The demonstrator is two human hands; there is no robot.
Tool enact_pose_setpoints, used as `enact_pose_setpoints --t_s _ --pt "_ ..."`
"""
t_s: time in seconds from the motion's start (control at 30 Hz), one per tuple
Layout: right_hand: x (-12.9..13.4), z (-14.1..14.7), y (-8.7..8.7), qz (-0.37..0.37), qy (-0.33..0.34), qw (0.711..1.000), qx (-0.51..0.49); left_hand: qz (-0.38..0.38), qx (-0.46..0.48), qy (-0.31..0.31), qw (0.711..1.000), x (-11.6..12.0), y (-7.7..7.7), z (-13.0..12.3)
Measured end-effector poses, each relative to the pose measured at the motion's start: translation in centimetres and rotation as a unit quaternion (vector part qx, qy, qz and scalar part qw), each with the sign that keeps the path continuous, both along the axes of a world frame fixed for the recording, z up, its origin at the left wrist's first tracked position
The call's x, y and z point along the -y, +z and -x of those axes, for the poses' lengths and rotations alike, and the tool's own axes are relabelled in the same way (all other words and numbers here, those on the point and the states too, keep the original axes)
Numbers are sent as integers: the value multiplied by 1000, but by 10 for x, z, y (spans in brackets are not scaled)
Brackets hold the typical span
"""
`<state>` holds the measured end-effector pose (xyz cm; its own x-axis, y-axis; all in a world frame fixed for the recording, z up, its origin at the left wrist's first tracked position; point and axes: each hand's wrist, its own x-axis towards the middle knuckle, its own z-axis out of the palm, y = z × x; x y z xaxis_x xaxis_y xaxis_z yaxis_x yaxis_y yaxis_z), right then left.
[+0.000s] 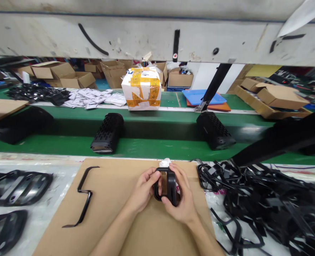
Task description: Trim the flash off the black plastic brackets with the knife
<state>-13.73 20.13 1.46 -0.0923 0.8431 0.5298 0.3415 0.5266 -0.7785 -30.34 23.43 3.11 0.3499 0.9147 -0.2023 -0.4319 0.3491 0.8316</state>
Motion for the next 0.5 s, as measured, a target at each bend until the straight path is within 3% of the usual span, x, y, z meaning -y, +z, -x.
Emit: enact_pose_setpoints --t_s 0.1,0.17,0.27,0.37,0.5 --pt "0 0 -1 -11 -8 1000 18 -62 -90 43 993 2 0 -5" --pt "-1 1 -1 -14 -11 1000 18 -62 -89 50 993 2 0 -6" --pt "-2 2 0 -15 -1 1000 1 7 18 17 1000 1 4 -1" --pt "-2 1 2 -11 20 999 -25 110 129 -55 984 -2 9 6" --pt "0 0 4 -14 39 999 -33 161 158 -99 969 -7 9 14"
